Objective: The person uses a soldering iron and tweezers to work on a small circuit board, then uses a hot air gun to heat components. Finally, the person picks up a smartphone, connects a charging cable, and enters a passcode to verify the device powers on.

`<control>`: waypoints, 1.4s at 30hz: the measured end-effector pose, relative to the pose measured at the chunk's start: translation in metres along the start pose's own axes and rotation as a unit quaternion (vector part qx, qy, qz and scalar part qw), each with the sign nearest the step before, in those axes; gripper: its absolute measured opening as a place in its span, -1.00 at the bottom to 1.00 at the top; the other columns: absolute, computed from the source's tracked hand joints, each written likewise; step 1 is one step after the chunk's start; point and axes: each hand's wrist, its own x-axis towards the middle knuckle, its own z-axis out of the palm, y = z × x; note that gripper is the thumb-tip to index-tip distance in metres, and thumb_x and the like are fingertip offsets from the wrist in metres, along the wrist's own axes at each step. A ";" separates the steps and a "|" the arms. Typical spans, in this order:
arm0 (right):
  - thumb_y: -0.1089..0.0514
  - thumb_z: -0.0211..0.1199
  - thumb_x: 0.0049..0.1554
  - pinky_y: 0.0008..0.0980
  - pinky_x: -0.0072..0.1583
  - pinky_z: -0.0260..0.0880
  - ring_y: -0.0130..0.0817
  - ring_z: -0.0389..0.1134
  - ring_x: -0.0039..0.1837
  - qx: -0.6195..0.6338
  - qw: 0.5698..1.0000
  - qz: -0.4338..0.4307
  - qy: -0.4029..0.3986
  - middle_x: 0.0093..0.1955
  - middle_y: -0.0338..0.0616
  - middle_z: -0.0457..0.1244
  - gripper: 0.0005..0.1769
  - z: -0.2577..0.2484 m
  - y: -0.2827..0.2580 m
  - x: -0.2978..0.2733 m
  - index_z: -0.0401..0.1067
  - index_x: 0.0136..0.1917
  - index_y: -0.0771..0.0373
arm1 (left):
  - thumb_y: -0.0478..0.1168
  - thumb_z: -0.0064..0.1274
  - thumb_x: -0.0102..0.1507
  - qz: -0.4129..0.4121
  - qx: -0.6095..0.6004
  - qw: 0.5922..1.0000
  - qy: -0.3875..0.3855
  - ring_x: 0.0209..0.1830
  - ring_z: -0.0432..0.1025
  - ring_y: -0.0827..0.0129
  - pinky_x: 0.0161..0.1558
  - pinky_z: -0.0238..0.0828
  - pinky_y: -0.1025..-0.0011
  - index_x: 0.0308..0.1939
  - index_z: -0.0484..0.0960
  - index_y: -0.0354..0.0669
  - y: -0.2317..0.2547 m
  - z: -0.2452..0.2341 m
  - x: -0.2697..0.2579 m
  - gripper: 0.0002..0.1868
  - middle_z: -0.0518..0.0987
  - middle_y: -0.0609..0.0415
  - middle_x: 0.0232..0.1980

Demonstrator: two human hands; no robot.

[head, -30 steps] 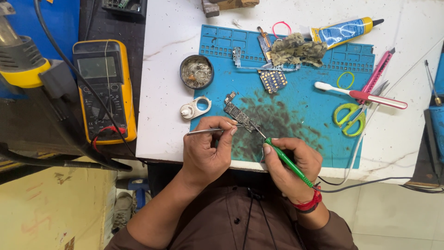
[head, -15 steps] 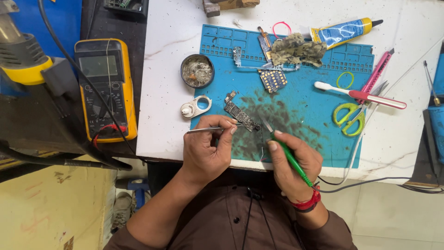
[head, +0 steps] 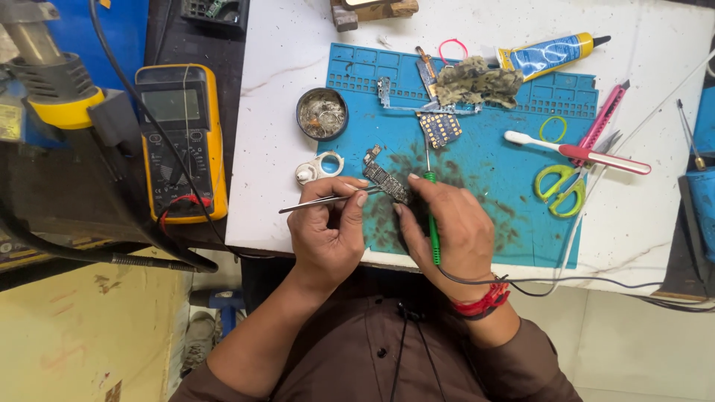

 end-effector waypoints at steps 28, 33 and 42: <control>0.35 0.33 0.09 -0.10 0.19 0.31 0.02 0.33 0.13 -0.005 1.000 -0.013 0.017 0.07 0.01 0.34 -0.50 0.004 -0.001 0.007 0.39 0.31 0.26 | -0.43 0.05 0.43 -0.022 -0.062 0.998 0.009 -0.37 0.26 0.73 -0.32 0.27 0.69 0.02 0.39 -0.25 -0.002 -0.002 -0.002 -0.84 0.64 0.00 0.00; 0.32 0.19 0.14 -0.29 0.16 0.35 -0.25 0.36 0.09 0.122 0.990 0.044 0.051 0.04 -0.02 0.33 -0.50 0.007 0.009 -0.006 0.26 0.35 0.34 | -0.41 0.10 0.40 -0.020 0.021 1.000 -0.009 -0.35 0.44 0.68 -0.34 0.40 0.65 -0.03 0.45 -0.26 0.003 0.001 0.000 -0.86 0.67 0.02 -0.06; 0.30 0.21 0.31 -0.50 0.06 0.41 -0.50 0.41 0.00 0.257 0.945 0.194 0.054 -0.02 -0.10 0.41 -0.78 0.000 0.032 -0.052 0.41 0.22 0.39 | -0.41 0.11 0.39 -0.030 0.051 0.998 -0.028 -0.39 0.48 0.66 -0.36 0.44 0.65 -0.05 0.45 -0.25 0.006 0.001 0.004 -0.86 0.71 0.01 -0.09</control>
